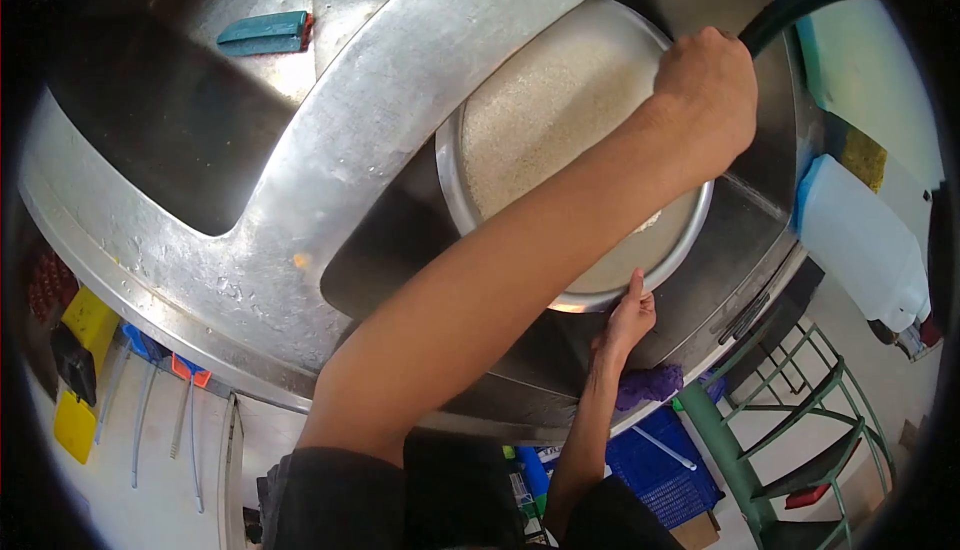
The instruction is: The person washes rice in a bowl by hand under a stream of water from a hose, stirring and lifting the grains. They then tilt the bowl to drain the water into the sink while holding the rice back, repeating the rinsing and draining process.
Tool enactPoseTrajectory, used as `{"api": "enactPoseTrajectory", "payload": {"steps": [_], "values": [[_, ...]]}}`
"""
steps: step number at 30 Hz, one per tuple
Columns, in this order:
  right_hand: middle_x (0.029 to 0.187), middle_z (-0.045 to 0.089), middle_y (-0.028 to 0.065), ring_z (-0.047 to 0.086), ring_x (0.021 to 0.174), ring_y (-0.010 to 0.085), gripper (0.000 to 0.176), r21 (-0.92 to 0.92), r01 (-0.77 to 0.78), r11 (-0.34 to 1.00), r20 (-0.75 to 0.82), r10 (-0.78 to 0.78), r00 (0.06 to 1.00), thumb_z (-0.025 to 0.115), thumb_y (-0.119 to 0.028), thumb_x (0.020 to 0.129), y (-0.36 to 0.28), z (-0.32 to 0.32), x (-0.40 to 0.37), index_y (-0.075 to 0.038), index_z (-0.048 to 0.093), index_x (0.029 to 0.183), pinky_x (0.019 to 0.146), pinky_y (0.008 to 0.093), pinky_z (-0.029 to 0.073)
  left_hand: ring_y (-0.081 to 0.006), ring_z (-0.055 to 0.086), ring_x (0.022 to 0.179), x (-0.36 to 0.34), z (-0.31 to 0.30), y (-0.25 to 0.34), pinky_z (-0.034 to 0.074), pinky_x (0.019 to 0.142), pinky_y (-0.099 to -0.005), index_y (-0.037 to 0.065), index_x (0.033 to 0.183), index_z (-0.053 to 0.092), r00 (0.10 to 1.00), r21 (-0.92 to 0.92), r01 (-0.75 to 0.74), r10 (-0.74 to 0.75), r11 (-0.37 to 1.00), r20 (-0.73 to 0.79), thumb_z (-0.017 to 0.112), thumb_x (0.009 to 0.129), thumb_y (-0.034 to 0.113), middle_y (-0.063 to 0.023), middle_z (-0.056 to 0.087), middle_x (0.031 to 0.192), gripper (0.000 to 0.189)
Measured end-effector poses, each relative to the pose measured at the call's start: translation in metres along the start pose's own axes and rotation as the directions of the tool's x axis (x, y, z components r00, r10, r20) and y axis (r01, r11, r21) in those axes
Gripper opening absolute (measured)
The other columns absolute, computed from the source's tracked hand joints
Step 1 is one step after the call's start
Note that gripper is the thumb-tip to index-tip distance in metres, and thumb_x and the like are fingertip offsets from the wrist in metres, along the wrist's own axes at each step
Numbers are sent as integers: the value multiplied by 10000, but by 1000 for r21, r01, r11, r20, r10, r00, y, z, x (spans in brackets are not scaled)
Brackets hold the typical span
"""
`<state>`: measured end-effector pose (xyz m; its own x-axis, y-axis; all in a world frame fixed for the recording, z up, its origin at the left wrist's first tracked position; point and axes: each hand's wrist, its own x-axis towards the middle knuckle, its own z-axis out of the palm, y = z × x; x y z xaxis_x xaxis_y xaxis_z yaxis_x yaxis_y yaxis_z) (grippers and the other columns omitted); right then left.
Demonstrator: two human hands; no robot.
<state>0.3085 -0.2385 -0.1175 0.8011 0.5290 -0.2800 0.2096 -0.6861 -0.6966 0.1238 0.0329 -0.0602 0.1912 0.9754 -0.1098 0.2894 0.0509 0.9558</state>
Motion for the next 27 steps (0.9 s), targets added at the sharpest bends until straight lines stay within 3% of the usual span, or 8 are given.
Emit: {"api": "enactPoseTrajectory", "payload": {"steps": [6,7,10,15,17,21,23,27], "values": [[627,535,-43,440,534,48,233,85,43,995,-16,-42,999,640,-261,929,7,6,4,-57,610,822,491,226,324,-346,685,867,3,-23,3,545,802,-388,-44,827,706,986,194,49,-79,980,147,672,665,81,-242,678,837,207],[627,535,-43,440,534,48,233,89,47,995,-30,-45,999,640,-261,929,6,5,4,-57,610,822,491,226,324,-298,664,998,5,-27,3,528,862,-368,42,1025,702,965,291,43,-115,956,236,699,704,127,-165,686,1033,332],[663,556,-33,418,560,44,221,14,-67,998,-34,67,997,654,-232,917,3,3,1,-73,586,779,513,230,315,-315,657,1000,8,-44,8,525,872,-378,35,1034,696,917,383,-26,-131,923,378,680,693,96,-164,681,1045,347],[690,570,-33,424,589,33,223,73,-24,997,-29,26,999,642,-211,921,0,7,0,-59,573,773,538,214,316,-333,624,1064,-5,-49,-16,516,902,-405,1,1057,673,956,522,17,-167,853,242,622,710,24,-221,628,1146,352],[700,586,-24,449,592,35,225,72,-9,997,-31,12,999,640,-213,922,-1,5,-2,-53,576,777,532,214,334,-339,602,1106,-1,-44,-31,499,931,-390,-1,1068,666,921,614,127,-322,779,219,635,759,65,-227,598,1204,317],[703,591,-20,473,590,36,227,126,-20,992,-38,25,999,640,-217,923,-1,5,-2,-46,579,786,521,213,357,-353,588,1121,11,-18,-106,484,945,-366,0,1074,660,959,505,151,-250,850,133,612,844,131,-227,593,1211,269],[696,593,-12,485,573,42,237,116,-62,991,-24,65,998,641,-225,925,-8,4,-4,-37,581,793,498,213,370,-317,567,1170,15,-7,-143,429,1007,-380,23,1256,562,1000,120,7,-3,993,-27,552,920,142,-206,597,1226,357],[681,590,-10,474,556,40,244,185,-79,980,-54,90,994,653,-226,917,-10,4,-5,-34,577,789,485,212,370,-399,541,1145,2,-2,-142,399,1039,-388,-8,1183,575,971,204,-182,209,962,-119,516,923,105,-256,589,1150,290]]}}
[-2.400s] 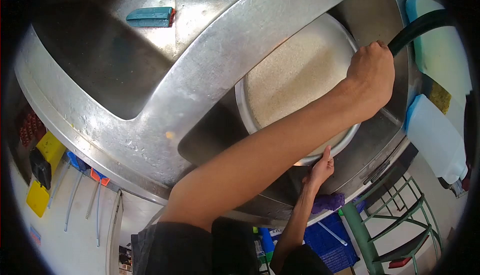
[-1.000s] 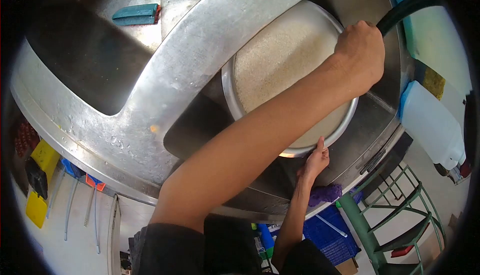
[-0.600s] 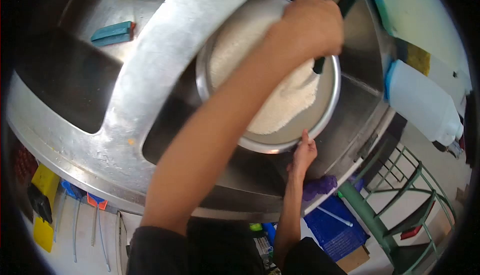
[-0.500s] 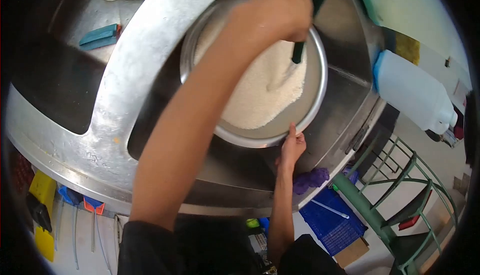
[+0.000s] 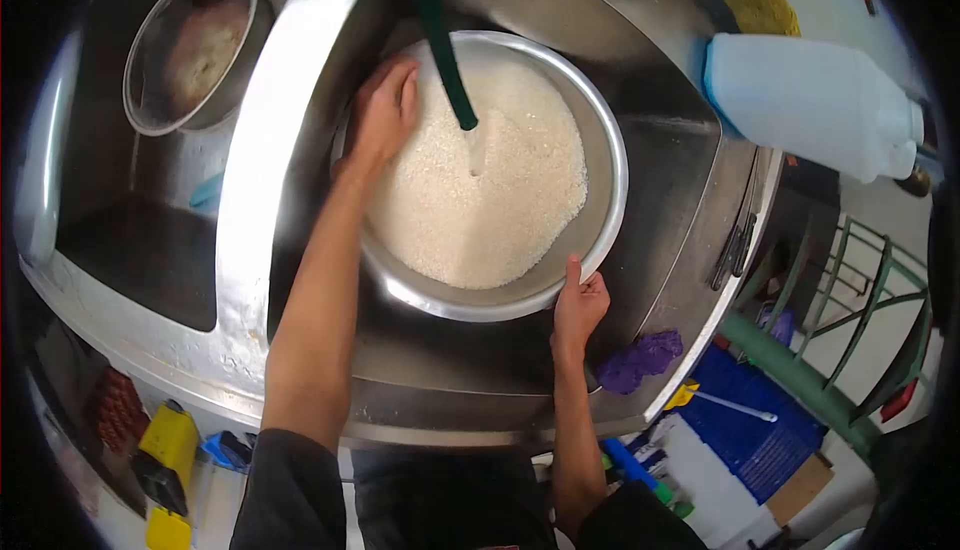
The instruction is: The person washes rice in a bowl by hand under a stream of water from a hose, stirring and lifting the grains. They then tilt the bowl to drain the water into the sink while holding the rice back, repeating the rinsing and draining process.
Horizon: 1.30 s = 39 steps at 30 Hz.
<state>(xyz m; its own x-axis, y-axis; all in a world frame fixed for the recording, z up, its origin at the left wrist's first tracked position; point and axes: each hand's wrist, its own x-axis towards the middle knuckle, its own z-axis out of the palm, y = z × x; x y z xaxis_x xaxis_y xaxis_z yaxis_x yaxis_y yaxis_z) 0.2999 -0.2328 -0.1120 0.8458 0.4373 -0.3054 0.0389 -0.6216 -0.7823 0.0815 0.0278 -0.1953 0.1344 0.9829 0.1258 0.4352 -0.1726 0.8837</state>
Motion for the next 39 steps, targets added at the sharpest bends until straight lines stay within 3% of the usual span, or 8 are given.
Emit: {"api": "enactPoseTrajectory", "payload": {"steps": [1,3,7,11,14,17,29,39], "values": [[670,581,-17,467,549,35,243,-13,27,1000,7,-27,1000,661,-224,912,2,-1,1,-35,576,785,479,212,366,-399,541,1145,4,6,-4,399,1039,-388,-8,1183,575,1000,8,-16,16,1000,20,516,923,105,-256,589,1150,290],[660,572,-24,459,541,30,243,-8,35,999,-2,-35,999,669,-222,907,3,-1,2,-36,574,782,474,212,362,-398,499,1197,9,20,-21,389,1049,-412,-8,1182,575,940,165,-339,327,926,94,518,916,99,-236,563,1212,293],[598,446,-52,343,554,41,334,-96,-49,994,-26,47,999,700,-249,875,-21,0,-6,-32,533,684,495,231,286,-370,439,1279,31,32,-22,347,1085,-432,-21,1266,512,898,264,-431,382,863,220,509,929,172,-209,522,1310,388],[589,411,-61,316,549,38,331,-115,-75,990,-7,75,997,694,-234,876,-23,-1,-4,-24,522,687,484,240,267,-326,406,1331,45,40,-25,316,1108,-411,-6,1348,464,873,217,-444,365,869,324,499,941,196,-179,492,1372,456],[603,413,-91,309,505,-5,258,-77,-25,997,28,28,999,676,-219,903,-24,-1,-4,-72,535,745,446,203,227,-290,393,1351,47,42,-31,297,1120,-392,2,1352,475,864,110,-455,409,884,292,492,948,206,-162,488,1388,452],[602,416,-92,313,505,-6,229,-81,-107,991,37,110,993,672,-217,905,-23,-3,-4,-58,558,787,445,201,229,-276,390,1354,42,49,-32,286,1128,-384,0,1330,503,863,132,-457,403,880,305,487,952,212,-160,492,1385,433],[613,412,-58,330,568,36,273,-71,-150,986,17,152,988,687,-215,880,-25,-1,-5,-18,545,754,499,232,281,-325,468,1288,23,50,-30,322,1112,-388,-1,1293,545,891,86,-321,269,943,366,421,985,237,-187,545,1322,408],[627,378,-74,301,579,36,249,-51,-76,996,6,76,997,692,-207,878,-13,-1,-3,-19,565,776,503,234,259,-281,471,1267,20,53,-29,309,1109,-373,28,1281,561,886,128,-245,168,961,433,411,996,255,-138,543,1335,394]]}}
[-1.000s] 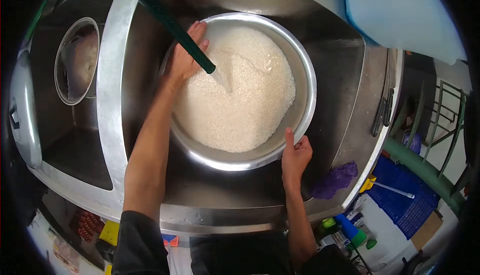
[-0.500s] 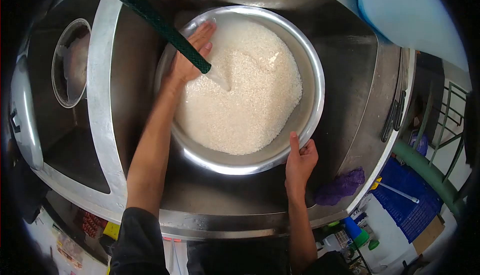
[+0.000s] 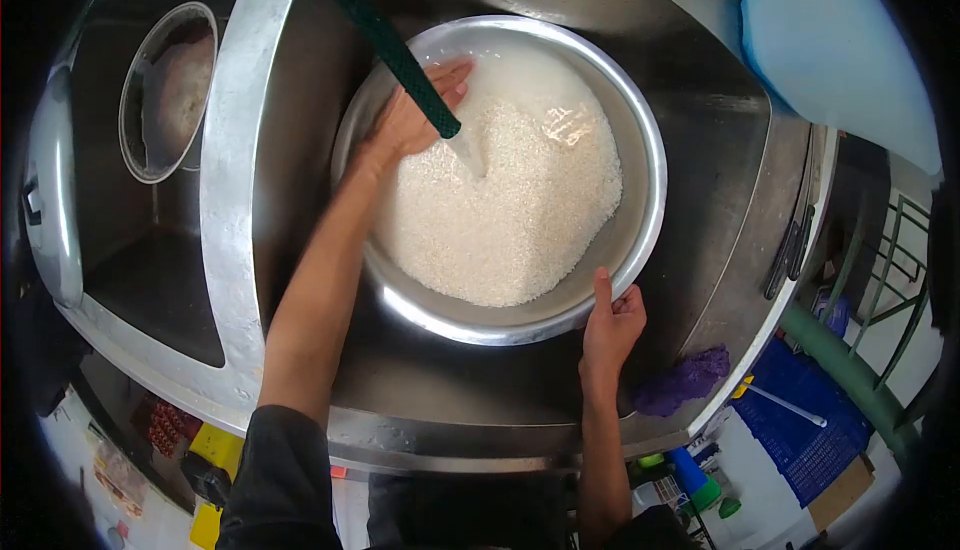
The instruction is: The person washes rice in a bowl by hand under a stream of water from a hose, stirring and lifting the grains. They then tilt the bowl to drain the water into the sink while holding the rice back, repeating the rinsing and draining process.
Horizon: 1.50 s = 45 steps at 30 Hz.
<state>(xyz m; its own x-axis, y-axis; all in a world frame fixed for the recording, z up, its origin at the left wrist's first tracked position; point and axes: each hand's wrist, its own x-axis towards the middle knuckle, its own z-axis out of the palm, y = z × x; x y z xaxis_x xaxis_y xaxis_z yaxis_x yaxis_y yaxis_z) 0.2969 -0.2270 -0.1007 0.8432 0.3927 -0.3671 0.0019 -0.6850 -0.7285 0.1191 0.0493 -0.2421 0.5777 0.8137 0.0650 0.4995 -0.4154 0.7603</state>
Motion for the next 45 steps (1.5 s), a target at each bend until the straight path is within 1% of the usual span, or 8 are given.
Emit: {"api": "enactPoseTrajectory", "payload": {"steps": [5,18,25,31,37,39,42,45], "values": [[709,531,-55,407,605,5,191,-27,-24,999,40,25,999,667,-184,907,-7,-2,-2,-30,582,834,530,186,315,-284,495,1241,-1,3,-6,334,1092,-374,18,1254,578,1000,30,-28,28,999,-3,424,987,241,-144,552,1321,380],[696,529,-21,425,594,43,256,33,-8,999,36,7,999,696,-221,881,-5,2,-2,-1,566,860,515,223,338,-302,543,1183,-5,3,-1,414,1025,-368,-15,1212,591,995,19,-47,48,999,-83,457,963,226,-165,592,1257,371],[741,493,-4,428,613,83,330,-165,-340,926,208,369,906,665,-309,883,7,-13,21,-17,560,995,508,268,338,-320,559,1147,-14,-2,21,432,999,-380,-3,1171,616,997,-22,-5,3,1000,-72,491,939,243,-164,621,1200,360],[758,523,22,468,628,102,367,-242,-445,862,243,498,832,657,-356,864,19,-10,38,-30,557,999,502,262,337,-309,592,1079,-26,-40,51,439,982,-398,20,1047,664,954,119,-300,301,947,10,571,889,292,-162,653,1089,329],[887,592,31,530,763,121,436,-378,-354,855,301,476,827,647,-452,841,35,-6,46,-71,551,1033,630,299,366,-320,570,1081,-22,-36,41,434,963,-414,45,986,667,876,228,-440,471,869,-103,593,867,306,-149,624,1144,296],[1078,620,201,613,937,264,579,-368,-360,857,298,476,827,679,-341,844,25,-4,45,108,503,1164,817,361,473,-320,523,1168,-19,-39,43,408,1005,-429,45,1052,670,882,211,-471,461,856,99,617,857,301,-144,572,1266,326],[1175,583,250,582,1091,311,659,-437,-299,848,275,443,853,697,-352,828,45,-2,54,126,447,1208,923,362,445,-328,515,1178,-17,-44,49,390,1024,-429,50,1066,654,780,226,-620,556,752,287,591,877,317,-153,566,1272,333],[1240,539,292,542,1174,342,756,-404,-279,871,348,429,833,702,-364,820,54,-1,58,142,363,1268,991,357,409,-332,501,1206,-14,-66,54,370,1043,-444,41,1084,632,841,256,-524,447,812,304,561,900,322,-150,562,1278,343]]}}
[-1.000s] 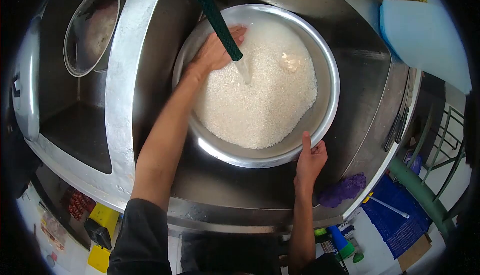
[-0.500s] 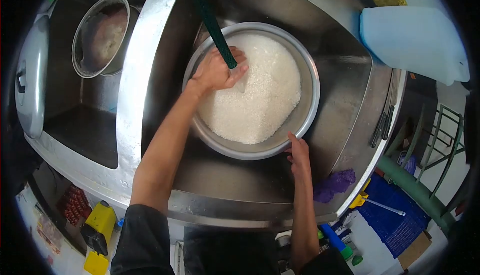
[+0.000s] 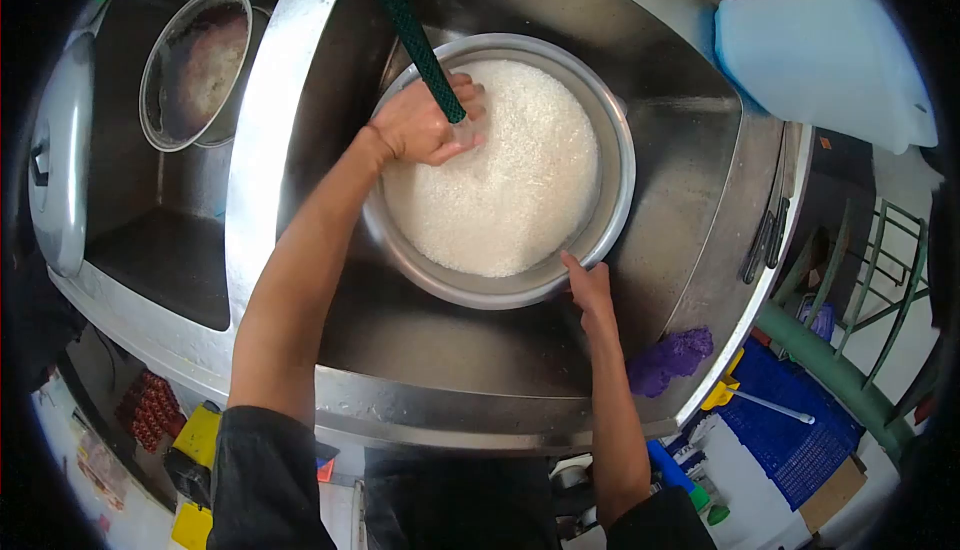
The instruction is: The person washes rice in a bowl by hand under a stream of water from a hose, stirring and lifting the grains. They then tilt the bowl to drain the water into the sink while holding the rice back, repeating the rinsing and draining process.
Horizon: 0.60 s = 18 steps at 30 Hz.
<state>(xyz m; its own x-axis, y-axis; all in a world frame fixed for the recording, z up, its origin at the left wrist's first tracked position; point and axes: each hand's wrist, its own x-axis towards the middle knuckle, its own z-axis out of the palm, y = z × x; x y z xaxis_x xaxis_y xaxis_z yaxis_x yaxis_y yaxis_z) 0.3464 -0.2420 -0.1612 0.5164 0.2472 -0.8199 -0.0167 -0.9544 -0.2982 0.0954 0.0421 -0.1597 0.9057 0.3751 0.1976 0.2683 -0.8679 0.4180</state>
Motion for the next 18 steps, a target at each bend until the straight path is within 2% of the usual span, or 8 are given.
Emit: {"api": "enactPoseTrajectory", "payload": {"steps": [4,6,7,9,10,12,15,18], "values": [[1269,481,318,503,1198,380,817,-7,-13,1000,-79,13,997,704,-365,814,-11,9,-10,143,296,1307,1005,389,397,-324,387,1327,-8,20,-19,314,1097,-451,32,1244,545,995,204,51,-31,978,-100,528,919,323,-156,453,1398,436],[1296,409,340,438,1233,420,793,-357,83,931,-359,-218,907,696,-328,825,-15,25,-13,111,273,1333,1015,436,380,-304,210,1428,-10,21,-11,209,1158,-451,27,1408,372,951,453,303,-298,838,-84,473,938,357,-141,280,1516,583],[1296,409,340,438,1233,420,793,-353,80,932,-361,-215,907,696,-328,825,-19,29,-17,111,273,1333,1015,436,380,-304,210,1428,-9,23,-7,209,1158,-451,27,1408,372,952,453,298,-294,840,-82,473,938,357,-141,280,1516,583],[1324,364,318,381,1253,450,698,-715,250,653,-376,-661,650,673,-266,852,-50,30,-45,71,308,1341,1007,471,374,-297,92,1459,-8,28,4,112,1186,-441,18,1473,240,898,497,363,-438,788,40,414,951,402,-138,141,1566,671],[1324,364,318,381,1253,450,698,-709,247,660,-379,-653,655,673,-266,852,-57,31,-42,71,308,1341,1007,471,374,-297,92,1459,-8,30,9,112,1186,-441,18,1473,240,900,499,354,-433,791,48,414,951,402,-138,141,1566,671],[1279,452,276,452,1208,421,535,-558,665,497,-283,-867,410,630,-192,885,-75,33,-25,34,405,1314,997,456,383,-324,108,1452,-9,38,21,84,1187,-442,-36,1462,216,887,466,393,-461,793,37,396,946,436,-187,156,1553,722],[1230,531,238,515,1149,404,418,-298,814,499,-327,-854,405,599,-156,907,-102,34,15,35,488,1261,999,437,384,-351,95,1449,-13,65,40,78,1185,-446,-77,1441,230,865,167,501,-500,849,-50,408,936,453,-234,149,1541,754],[1213,564,243,549,1110,406,407,-273,809,521,-456,-811,368,559,-214,936,-107,41,71,24,509,1262,997,426,386,-390,184,1417,-8,80,49,139,1163,-462,-104,1411,280,799,-41,560,-553,827,-235,480,917,414,-264,236,1501,743]]}}
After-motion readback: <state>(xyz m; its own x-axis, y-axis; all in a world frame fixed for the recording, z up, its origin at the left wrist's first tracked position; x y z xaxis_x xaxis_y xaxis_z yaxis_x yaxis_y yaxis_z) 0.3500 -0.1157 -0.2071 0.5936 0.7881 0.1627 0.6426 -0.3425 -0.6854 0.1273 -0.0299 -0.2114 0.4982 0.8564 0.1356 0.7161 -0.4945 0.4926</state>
